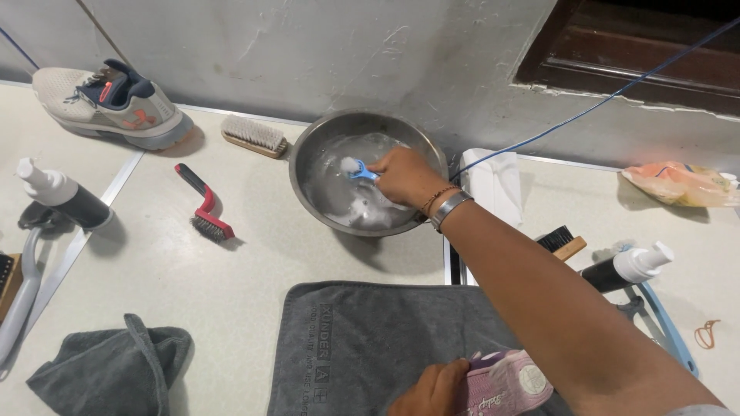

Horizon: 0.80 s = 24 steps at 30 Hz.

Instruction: The person cleans a pink baby shoe using a metal tool to remove debris, then scrubs the surface with a blue brush and white foam. They rinse the brush in a metal bowl of soapy water and wipe the shoe with a white tissue.

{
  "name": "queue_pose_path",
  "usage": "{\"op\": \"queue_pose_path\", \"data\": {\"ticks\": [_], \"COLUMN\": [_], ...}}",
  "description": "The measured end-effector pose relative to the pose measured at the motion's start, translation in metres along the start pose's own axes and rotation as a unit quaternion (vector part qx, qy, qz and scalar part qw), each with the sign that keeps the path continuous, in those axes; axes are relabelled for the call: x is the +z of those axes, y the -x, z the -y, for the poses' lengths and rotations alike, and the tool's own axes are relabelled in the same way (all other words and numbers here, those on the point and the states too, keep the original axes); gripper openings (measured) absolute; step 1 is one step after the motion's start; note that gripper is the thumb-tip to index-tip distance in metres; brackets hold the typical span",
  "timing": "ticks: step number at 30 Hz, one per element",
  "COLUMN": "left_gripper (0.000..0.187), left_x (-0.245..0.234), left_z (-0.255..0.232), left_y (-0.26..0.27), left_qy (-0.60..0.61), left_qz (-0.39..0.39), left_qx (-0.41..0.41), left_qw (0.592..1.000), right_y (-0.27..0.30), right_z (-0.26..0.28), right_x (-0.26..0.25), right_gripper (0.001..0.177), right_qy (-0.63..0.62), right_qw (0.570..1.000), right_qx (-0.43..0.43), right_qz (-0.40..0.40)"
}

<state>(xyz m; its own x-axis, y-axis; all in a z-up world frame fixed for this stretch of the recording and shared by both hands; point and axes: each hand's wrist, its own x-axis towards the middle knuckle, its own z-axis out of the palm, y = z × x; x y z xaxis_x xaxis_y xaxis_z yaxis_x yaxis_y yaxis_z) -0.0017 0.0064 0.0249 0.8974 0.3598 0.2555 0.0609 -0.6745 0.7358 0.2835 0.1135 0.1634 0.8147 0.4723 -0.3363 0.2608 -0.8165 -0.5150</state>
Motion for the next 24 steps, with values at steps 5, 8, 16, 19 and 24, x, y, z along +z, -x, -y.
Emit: {"op": "queue_pose_path", "data": {"ticks": [5,8,16,19,24], "left_gripper": [0.035,0.040,0.060,0.041,0.038], "left_x": [0.005,0.001,0.007,0.017,0.006], "left_z": [0.000,-0.002,0.006,0.017,0.009], "left_y": [0.000,0.001,0.004,0.009,0.006], "left_qy": [-0.016,-0.007,0.005,-0.025,-0.008], "left_qz": [-0.061,-0.046,0.037,0.103,0.047], "left_qx": [0.008,-0.001,-0.044,-0.043,-0.015], "left_qw": [0.998,0.999,0.998,0.993,0.999], "right_y": [-0.026,-0.026,-0.010,-0.006,0.008], "right_z": [-0.013,-0.011,-0.008,-0.010,-0.018], "right_x": [0.015,0.019,0.015,0.012,-0.001], "right_gripper": [0.047,0.025,0.072,0.061,0.050], "right_qy": [0.041,0.032,0.062,0.073,-0.074], "right_qw": [0.998,0.999,0.998,0.997,0.991], "right_qx": [-0.020,-0.006,-0.008,-0.025,-0.073], "right_qz": [-0.033,-0.029,-0.007,-0.022,-0.083]}}
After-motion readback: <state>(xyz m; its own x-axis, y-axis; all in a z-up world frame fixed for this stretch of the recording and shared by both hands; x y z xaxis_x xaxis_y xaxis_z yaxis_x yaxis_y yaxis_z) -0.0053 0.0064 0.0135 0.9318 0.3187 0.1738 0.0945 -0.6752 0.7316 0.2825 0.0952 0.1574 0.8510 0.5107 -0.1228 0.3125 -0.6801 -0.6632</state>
